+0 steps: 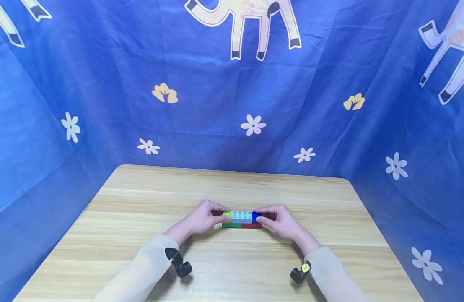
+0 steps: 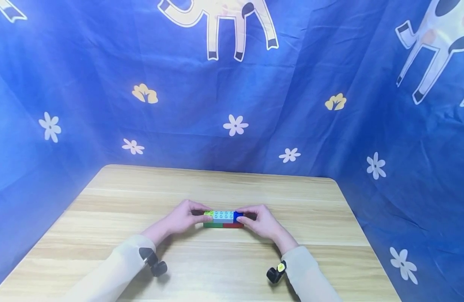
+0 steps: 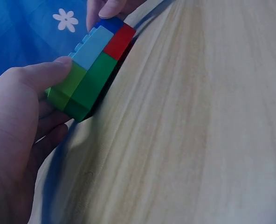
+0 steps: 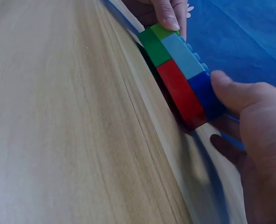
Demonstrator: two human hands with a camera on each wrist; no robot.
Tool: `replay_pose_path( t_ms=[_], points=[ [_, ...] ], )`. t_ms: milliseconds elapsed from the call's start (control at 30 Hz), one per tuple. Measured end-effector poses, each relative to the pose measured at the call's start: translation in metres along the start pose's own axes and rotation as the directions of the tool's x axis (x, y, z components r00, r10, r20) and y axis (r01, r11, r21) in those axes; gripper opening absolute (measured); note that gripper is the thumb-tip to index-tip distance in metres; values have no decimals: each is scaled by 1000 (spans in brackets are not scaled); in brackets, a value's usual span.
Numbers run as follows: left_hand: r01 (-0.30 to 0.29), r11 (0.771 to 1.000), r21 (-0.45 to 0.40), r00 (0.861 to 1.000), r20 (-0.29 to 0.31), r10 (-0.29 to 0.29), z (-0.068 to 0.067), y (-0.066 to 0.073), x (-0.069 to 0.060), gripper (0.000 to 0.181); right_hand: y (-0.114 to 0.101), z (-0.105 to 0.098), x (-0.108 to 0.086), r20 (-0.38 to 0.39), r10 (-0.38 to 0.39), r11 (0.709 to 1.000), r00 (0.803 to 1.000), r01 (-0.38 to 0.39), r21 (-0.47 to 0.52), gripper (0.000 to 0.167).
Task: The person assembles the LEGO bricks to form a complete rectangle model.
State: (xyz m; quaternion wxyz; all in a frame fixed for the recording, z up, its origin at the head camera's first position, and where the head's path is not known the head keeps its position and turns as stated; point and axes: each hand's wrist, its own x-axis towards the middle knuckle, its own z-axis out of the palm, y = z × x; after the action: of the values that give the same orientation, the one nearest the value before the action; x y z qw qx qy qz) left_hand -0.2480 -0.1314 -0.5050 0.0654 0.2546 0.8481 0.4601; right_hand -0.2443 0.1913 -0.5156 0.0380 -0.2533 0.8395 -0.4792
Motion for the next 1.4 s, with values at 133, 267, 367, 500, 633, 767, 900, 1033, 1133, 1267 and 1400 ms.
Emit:
replay_pose_path(
  t_ms=[133, 267, 367, 500, 633, 767, 900, 1033, 1133, 1267, 1400],
  points=[
    [1, 1000, 14, 1000, -4, -1, -2, -1, 4, 32, 1, 0, 1, -13, -85, 996, 996, 85, -13, 43],
    [9, 1000, 18, 1000, 5, -9, -6, -2, 6, 33, 2, 3, 2, -18, -169, 983, 985, 167, -70, 54],
    [28, 1000, 12, 1000, 11, -28, -8, -2, 7, 34, 3, 5, 3, -16, -198, 973, 980, 195, -120, 59],
    [45, 999, 8, 999, 10, -45, -8, -3, 8, 35, 6, 6, 4, -19, -228, 959, 973, 221, -179, 56],
    [49, 999, 10, 999, 6, -49, -8, -3, 8, 41, 8, 6, 5, -22, -231, 952, 973, 221, -210, 52],
    [39, 999, 10, 999, -17, -38, -7, -2, 8, 51, 7, 4, 5, -12, -215, 956, 976, 208, -209, 51],
    [-5, 999, 50, 999, -52, 8, -6, -1, 5, 58, 6, 2, 6, -3, -203, 961, 979, 199, -193, 51],
    [-95, 984, 147, 991, -74, 107, -4, -2, 2, 62, 7, 0, 8, 8, -195, 962, 981, 193, -192, 51],
    [-140, 971, 196, 984, -80, 158, -3, -3, 0, 62, 8, -1, 8, 12, -193, 962, 981, 192, -195, 51],
    [-135, 966, 220, 984, -88, 157, -1, -5, -1, 61, 7, -2, 8, 17, -179, 965, 984, 179, -189, 50],
    [-121, 968, 218, 986, -88, 143, -1, -7, 0, 59, 7, -2, 9, 25, -162, 970, 987, 164, -180, 50]
  ],
)
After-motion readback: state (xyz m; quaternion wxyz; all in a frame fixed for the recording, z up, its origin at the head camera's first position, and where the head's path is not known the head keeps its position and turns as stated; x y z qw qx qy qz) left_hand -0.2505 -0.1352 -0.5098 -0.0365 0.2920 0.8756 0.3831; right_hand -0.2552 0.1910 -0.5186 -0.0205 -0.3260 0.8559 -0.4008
